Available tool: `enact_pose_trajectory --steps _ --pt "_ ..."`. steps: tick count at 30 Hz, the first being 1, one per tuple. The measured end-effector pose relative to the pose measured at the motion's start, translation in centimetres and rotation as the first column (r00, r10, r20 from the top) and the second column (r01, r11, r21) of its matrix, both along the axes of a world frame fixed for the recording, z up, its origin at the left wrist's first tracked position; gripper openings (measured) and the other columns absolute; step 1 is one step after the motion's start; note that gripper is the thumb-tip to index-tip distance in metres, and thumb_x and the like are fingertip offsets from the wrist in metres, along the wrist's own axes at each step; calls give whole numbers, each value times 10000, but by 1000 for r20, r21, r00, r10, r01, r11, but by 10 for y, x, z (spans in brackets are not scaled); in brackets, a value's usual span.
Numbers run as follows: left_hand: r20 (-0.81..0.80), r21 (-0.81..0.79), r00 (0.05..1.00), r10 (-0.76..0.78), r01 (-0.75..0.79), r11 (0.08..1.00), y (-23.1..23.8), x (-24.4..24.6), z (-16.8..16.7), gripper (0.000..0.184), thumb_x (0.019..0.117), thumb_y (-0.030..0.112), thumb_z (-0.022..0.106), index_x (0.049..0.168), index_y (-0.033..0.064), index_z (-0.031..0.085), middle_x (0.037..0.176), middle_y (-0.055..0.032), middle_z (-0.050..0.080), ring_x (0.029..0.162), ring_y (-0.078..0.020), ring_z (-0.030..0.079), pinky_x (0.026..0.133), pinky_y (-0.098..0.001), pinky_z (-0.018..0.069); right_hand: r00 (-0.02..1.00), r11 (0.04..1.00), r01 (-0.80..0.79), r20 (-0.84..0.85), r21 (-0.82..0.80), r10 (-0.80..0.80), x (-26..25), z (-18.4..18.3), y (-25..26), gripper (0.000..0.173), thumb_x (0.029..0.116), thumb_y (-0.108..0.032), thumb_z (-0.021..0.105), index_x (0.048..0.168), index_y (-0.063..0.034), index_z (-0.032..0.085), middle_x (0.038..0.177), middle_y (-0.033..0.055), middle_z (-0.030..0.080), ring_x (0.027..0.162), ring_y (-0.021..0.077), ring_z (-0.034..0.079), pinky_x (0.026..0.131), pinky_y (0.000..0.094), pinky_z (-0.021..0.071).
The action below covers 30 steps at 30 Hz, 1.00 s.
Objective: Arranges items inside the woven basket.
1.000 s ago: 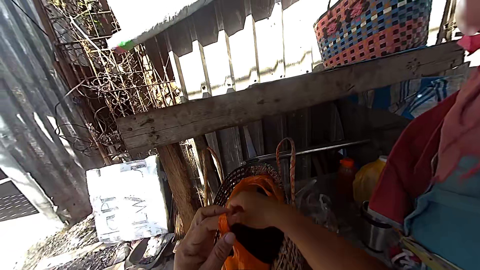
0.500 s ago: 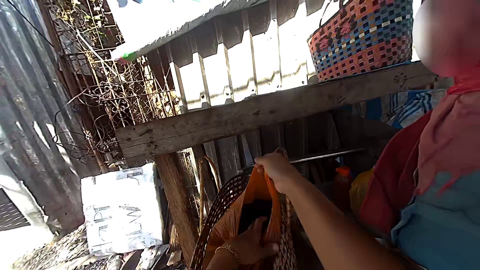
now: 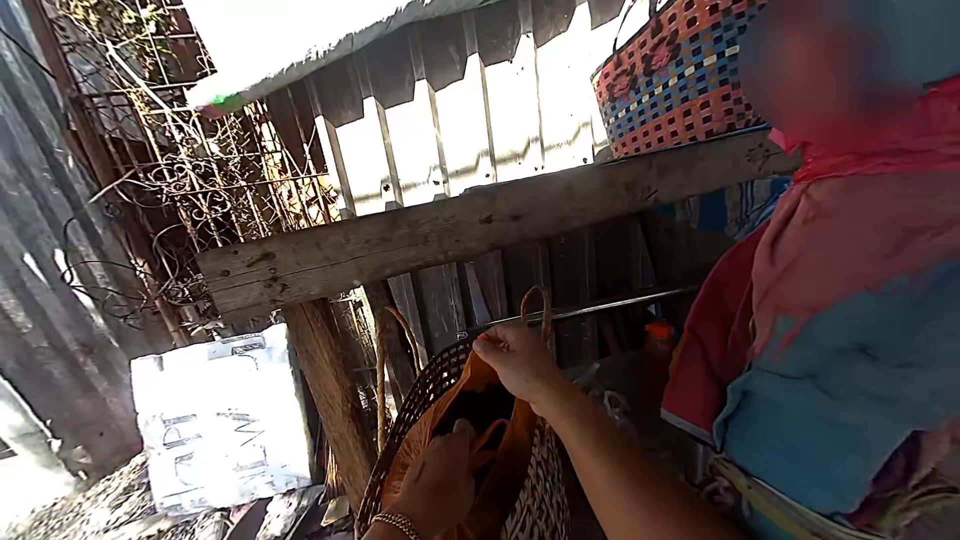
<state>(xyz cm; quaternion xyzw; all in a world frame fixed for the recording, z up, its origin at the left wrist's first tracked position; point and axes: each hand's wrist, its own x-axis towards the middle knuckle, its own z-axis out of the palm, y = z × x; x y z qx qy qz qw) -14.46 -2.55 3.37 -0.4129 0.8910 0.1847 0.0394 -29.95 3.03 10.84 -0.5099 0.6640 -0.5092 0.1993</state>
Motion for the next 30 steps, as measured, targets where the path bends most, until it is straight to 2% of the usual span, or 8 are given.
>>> enact_pose_trajectory --steps 5,9,13,15,17,19,24,30 --pt "-681 93 728 -84 200 975 -1 18 8 324 940 31 466 1262 41 504 934 -16 713 645 -104 667 605 -285 577 1000 1000 17 -18 -23 -17 -1 -4 3 272 1033 -316 627 1086 -59 701 911 82 660 795 173 607 758 383 506" --pt "-872 275 486 60 383 882 -1 10 -7 350 956 95 499 1305 67 488 864 26 647 633 -35 546 583 -200 453 957 974 -181 -203 136 207 15 -9 10 359 1052 -333 575 1269 -53 634 1094 123 682 973 215 660 912 422 524" --pt "-841 517 240 485 618 592 -7 15 -19 358 770 306 681 1074 118 664 837 -51 691 714 -138 675 634 -285 566 921 940 -281 -221 193 320 20 -16 19 504 1048 -429 557 1365 -37 564 1228 156 651 1111 248 644 1000 443 502" --pt "-818 512 236 524 714 478 -13 19 -17 624 785 677 705 1062 119 726 916 -84 728 788 -178 714 667 -324 600 909 924 -328 -201 195 365 18 -20 22 566 1018 -481 590 1364 -33 561 1237 165 649 1107 254 651 993 449 512" --pt "-783 564 259 565 679 470 -7 15 -6 843 890 850 322 997 110 713 894 -81 730 754 -163 713 632 -310 605 877 894 -377 -219 241 428 21 -21 26 571 999 -422 651 1388 -22 532 1211 173 635 1044 260 650 951 446 522" --pt "-694 664 286 660 609 434 -3 5 7 844 1008 712 115 875 96 676 761 -78 697 662 -156 689 582 -306 590 839 886 -371 -308 279 448 28 -23 26 459 1003 -258 667 1369 -8 548 1188 190 643 1016 282 668 926 446 546" --pt "-550 823 292 782 349 449 -2 1 9 503 1117 287 191 778 125 525 569 -30 551 478 -112 551 447 -266 477 836 910 -306 -379 281 398 42 -38 25 499 1011 -207 631 1464 -43 502 1335 179 620 1252 292 595 1093 453 451" --pt "-656 755 396 643 321 572 -11 6 3 257 1079 114 297 1025 79 547 747 -39 638 660 -145 654 613 -320 573 918 917 -371 -93 148 387 32 -23 26 309 1048 -124 515 1346 -39 515 1024 92 678 803 166 694 733 344 597"
